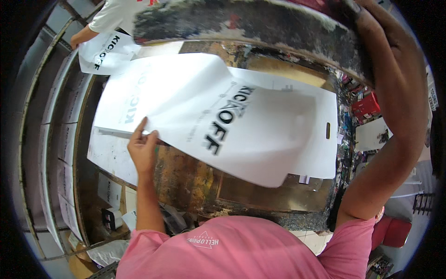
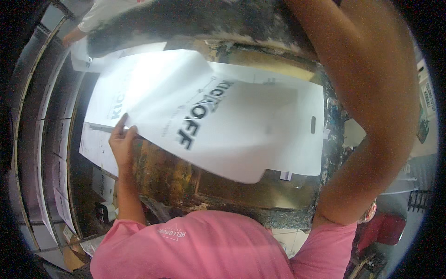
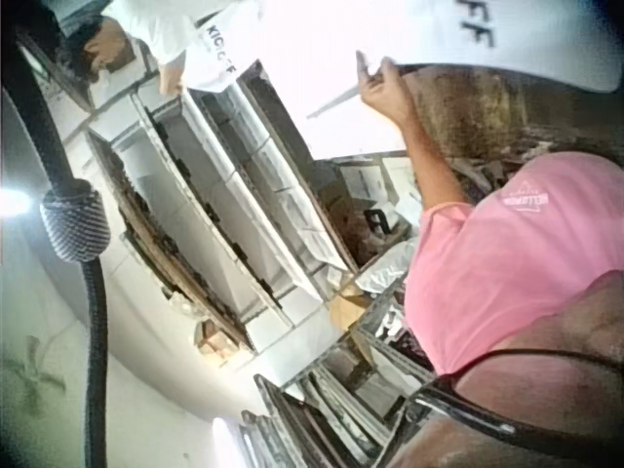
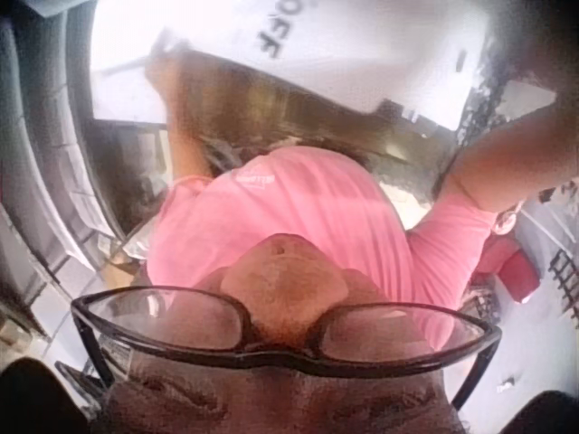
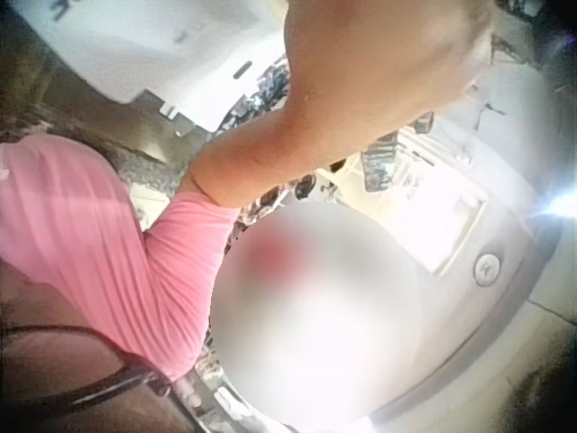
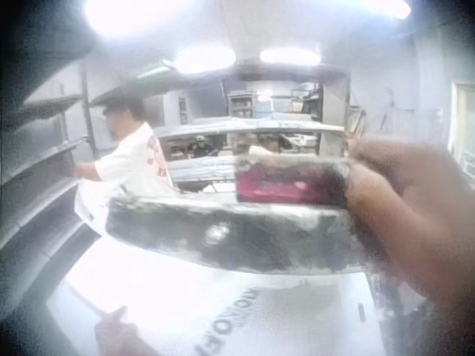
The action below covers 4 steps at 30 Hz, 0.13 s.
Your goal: The person screen prints logos onto white plastic bags by placing each bag under a screen, pulling a squeegee across the mesh to apply ink, and then lifting the screen to remove the printed bag.
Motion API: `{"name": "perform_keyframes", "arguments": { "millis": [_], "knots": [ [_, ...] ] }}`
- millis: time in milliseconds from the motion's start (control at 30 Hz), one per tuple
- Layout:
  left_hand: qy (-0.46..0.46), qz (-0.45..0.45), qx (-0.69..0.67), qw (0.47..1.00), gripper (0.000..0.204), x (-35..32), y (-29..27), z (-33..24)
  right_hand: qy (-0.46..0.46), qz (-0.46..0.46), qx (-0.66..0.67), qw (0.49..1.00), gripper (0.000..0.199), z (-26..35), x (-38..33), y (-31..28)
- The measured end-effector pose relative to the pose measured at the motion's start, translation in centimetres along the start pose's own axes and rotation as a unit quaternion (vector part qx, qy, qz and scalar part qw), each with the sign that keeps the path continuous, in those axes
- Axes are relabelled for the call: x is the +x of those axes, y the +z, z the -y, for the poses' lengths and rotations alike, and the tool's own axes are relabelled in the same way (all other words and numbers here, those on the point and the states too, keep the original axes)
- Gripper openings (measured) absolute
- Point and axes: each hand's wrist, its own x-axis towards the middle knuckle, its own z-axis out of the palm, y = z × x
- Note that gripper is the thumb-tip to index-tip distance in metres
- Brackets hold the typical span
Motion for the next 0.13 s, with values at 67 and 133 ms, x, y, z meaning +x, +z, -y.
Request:
{"name": "perform_keyframes", "arguments": {
  "millis": [67, 133],
  "knots": [
    [0.028, 0.024, -0.018, 0.999, 0.066, 3.1, -4.0, 1.0, -0.007, -0.001, -0.006, 1.0, 0.048, -0.1, 0.1, -0.1],
    [0.019, 0.023, 0.066, 0.997, 0.069, 6.8, -9.0, 3.6, -0.02, -0.007, -0.004, 1.0, 0.05, 0.4, 0.2, 0.1]
  ]
}}
